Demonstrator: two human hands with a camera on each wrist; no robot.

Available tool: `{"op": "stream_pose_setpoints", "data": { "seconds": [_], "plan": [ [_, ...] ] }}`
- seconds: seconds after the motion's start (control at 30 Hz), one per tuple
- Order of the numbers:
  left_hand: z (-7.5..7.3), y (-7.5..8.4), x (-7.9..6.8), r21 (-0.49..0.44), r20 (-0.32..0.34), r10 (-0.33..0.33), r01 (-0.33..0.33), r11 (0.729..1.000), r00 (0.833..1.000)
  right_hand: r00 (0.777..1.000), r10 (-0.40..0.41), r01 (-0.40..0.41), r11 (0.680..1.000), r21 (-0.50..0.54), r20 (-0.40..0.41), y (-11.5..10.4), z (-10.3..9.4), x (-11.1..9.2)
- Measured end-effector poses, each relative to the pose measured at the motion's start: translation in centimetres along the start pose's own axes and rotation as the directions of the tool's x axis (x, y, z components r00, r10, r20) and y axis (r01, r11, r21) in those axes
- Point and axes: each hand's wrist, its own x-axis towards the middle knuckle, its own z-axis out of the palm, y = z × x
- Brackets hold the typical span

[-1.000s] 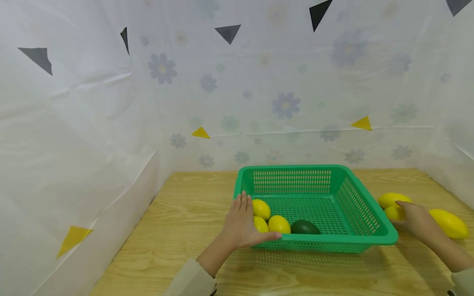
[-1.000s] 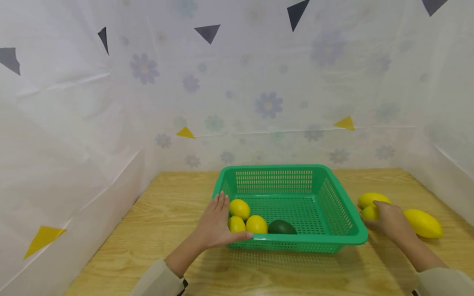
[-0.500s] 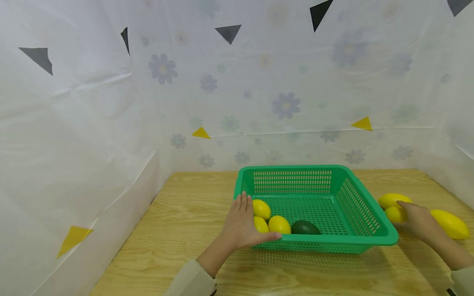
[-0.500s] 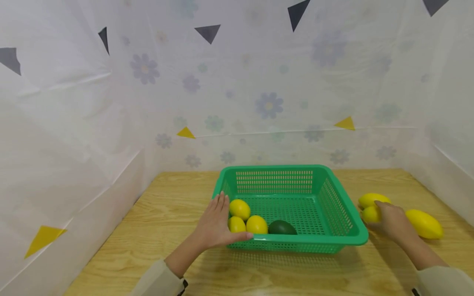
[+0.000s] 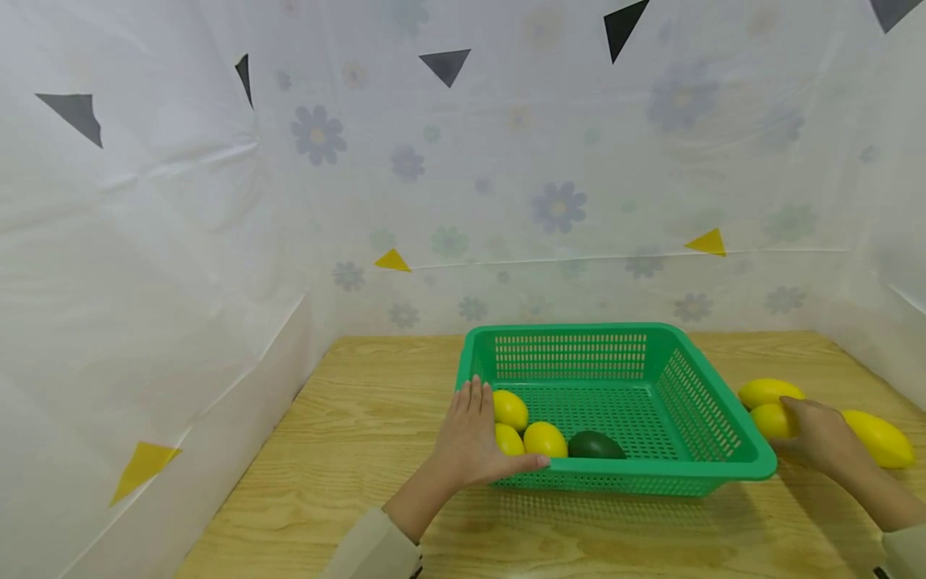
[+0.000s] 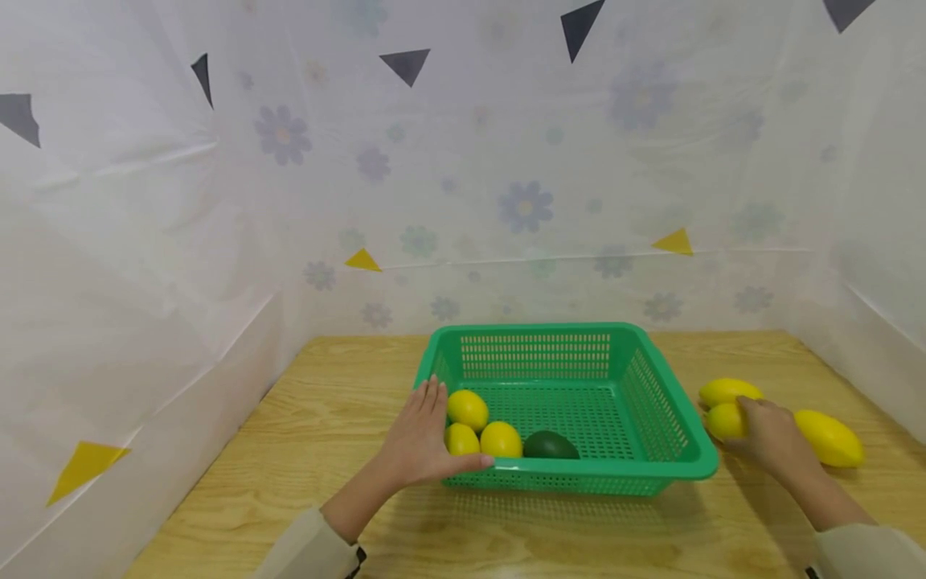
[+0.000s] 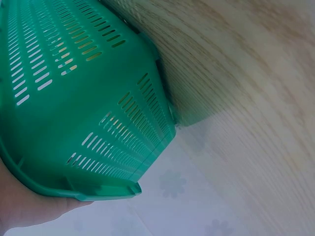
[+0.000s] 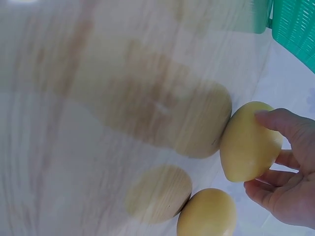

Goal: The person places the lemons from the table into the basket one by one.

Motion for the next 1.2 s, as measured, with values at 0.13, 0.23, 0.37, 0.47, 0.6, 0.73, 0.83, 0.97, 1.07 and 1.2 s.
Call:
{"op": "stream_pose_setpoints", "data": {
  "seconds": [0.13,0.23,0.37,0.47,0.6,0.73,0.83,0.97,1.07,1.2],
  "plan": [
    [-0.05,0.02,-0.01,0.007,0.003,-0.002,0.002,1.000,1.000,1.000,0.003,-0.003,1.000,0.006,0.012,-0.01,0.03,-0.03],
    [-0.06,0.03,-0.02,0.004,0.005,-0.002,0.002,1.000,1.000,1.000,-0.005,0.005,1.000,-0.002,0.012,-0.13,0.03,-0.08],
    [-0.04,0.01,-0.02,-0.004,0.006,0.000,0.000,1.000,1.000,1.000,0.003,-0.003,1.000,-0.003,0.017,-0.32,0.02,-0.13],
    [-0.04,0.00,0.00,-0.009,0.007,0.002,-0.002,1.000,1.000,1.000,0.014,-0.014,1.000,0.008,0.025,-0.41,-0.06,-0.10],
    [-0.04,0.00,0.06,-0.012,0.007,0.003,-0.002,1.000,1.000,0.999,0.023,-0.024,1.000,0.015,0.026,-0.39,-0.24,0.00],
    [-0.03,0.03,0.14,-0.002,0.010,0.003,-0.003,1.000,1.000,0.999,0.034,-0.035,0.999,0.012,0.024,-0.15,-0.23,0.07],
    [-0.03,0.06,0.15,-0.004,0.012,0.000,0.000,1.000,1.000,1.000,0.020,-0.020,1.000,0.015,0.008,0.09,-0.09,0.07],
    [-0.04,0.06,0.10,0.000,0.010,-0.001,0.001,1.000,1.000,1.000,-0.005,0.006,1.000,0.009,-0.028,0.14,0.00,0.12],
    [-0.04,0.03,0.07,0.009,0.008,0.001,-0.001,1.000,1.000,0.999,-0.016,0.016,1.000,0.003,-0.043,0.05,0.00,0.12],
    [-0.05,0.01,0.04,0.008,0.005,0.003,-0.003,1.000,1.000,0.999,-0.021,0.021,1.000,0.001,-0.045,-0.13,-0.15,0.13]
  ]
}}
